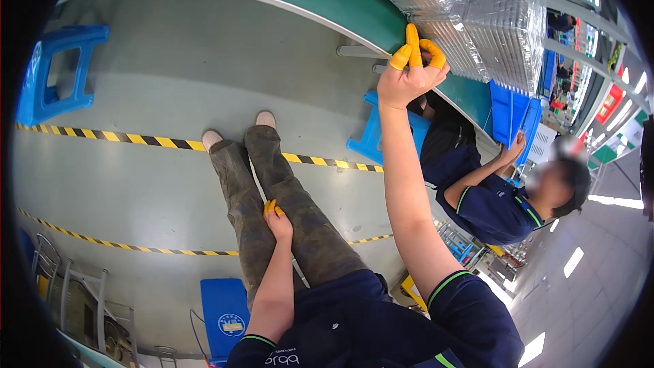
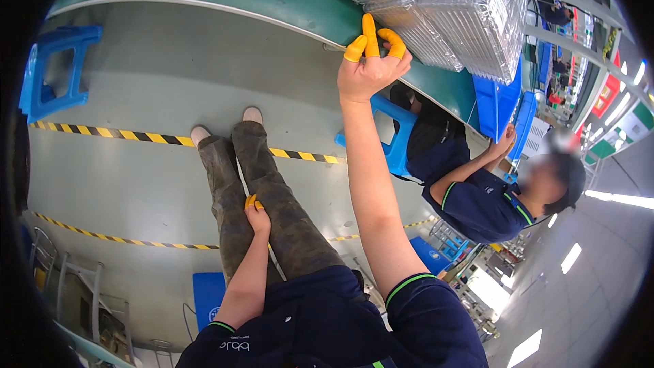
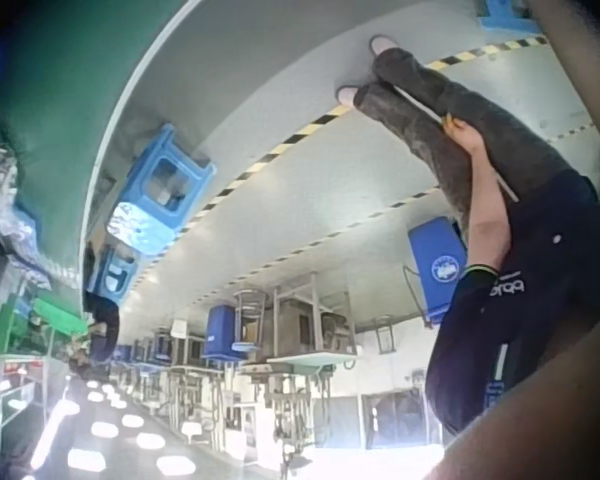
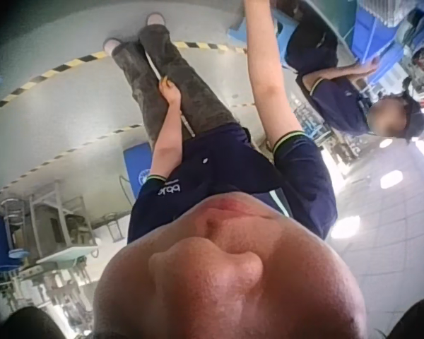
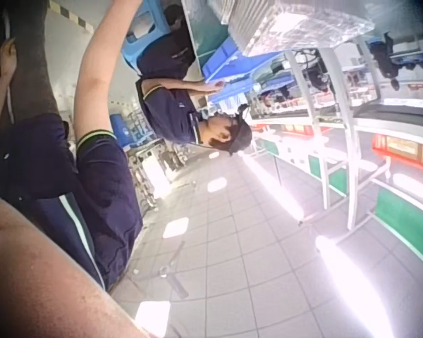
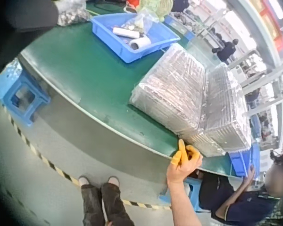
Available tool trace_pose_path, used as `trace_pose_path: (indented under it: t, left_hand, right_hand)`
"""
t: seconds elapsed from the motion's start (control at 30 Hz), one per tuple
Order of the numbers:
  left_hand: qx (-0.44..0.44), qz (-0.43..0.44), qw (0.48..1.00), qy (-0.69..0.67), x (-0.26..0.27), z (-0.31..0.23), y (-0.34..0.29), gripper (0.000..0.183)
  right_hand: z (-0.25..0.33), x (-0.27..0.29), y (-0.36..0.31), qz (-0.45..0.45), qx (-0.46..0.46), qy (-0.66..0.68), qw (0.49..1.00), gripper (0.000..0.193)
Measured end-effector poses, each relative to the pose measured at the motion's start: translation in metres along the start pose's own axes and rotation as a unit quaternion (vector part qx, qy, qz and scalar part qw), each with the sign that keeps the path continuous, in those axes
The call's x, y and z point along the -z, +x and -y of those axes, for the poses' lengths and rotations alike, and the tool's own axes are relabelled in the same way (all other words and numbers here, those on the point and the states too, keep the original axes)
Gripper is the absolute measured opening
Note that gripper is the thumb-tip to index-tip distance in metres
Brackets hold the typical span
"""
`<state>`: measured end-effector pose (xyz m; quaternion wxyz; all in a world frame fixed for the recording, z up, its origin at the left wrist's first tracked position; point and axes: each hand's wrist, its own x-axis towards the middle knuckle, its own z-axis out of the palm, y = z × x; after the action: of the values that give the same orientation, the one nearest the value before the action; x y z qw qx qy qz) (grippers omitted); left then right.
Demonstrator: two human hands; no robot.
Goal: The person picks up a stack of shrink-wrapped components and places them on a green workbench. They then pick up a roll of white labels and a black marker, write on a label, and apply it to the stack of components.
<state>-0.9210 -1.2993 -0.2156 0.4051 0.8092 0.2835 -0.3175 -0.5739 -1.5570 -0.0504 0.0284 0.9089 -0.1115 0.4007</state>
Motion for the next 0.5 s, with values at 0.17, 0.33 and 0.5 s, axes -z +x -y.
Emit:
trace_pose_path:
  t: [0.17, 0.33, 0.5]
  left_hand:
    - [0.015, -0.021, 0.999, -0.03, -0.01, 0.003, -0.003, 0.028]
    - [0.034, -0.026, 0.998, -0.05, -0.017, 0.004, -0.006, 0.027]
    - [0.134, 0.058, 0.957, -0.252, -0.03, 0.018, 0.013, 0.028]
  right_hand:
    - [0.005, 0.004, 0.005, 0.011, 0.004, 0.018, 1.0, 0.024]
    - [0.006, 0.01, 0.003, 0.034, 0.004, 0.014, 0.999, 0.026]
    - [0.01, 0.017, 0.002, 0.064, -0.027, 0.007, 0.998, 0.027]
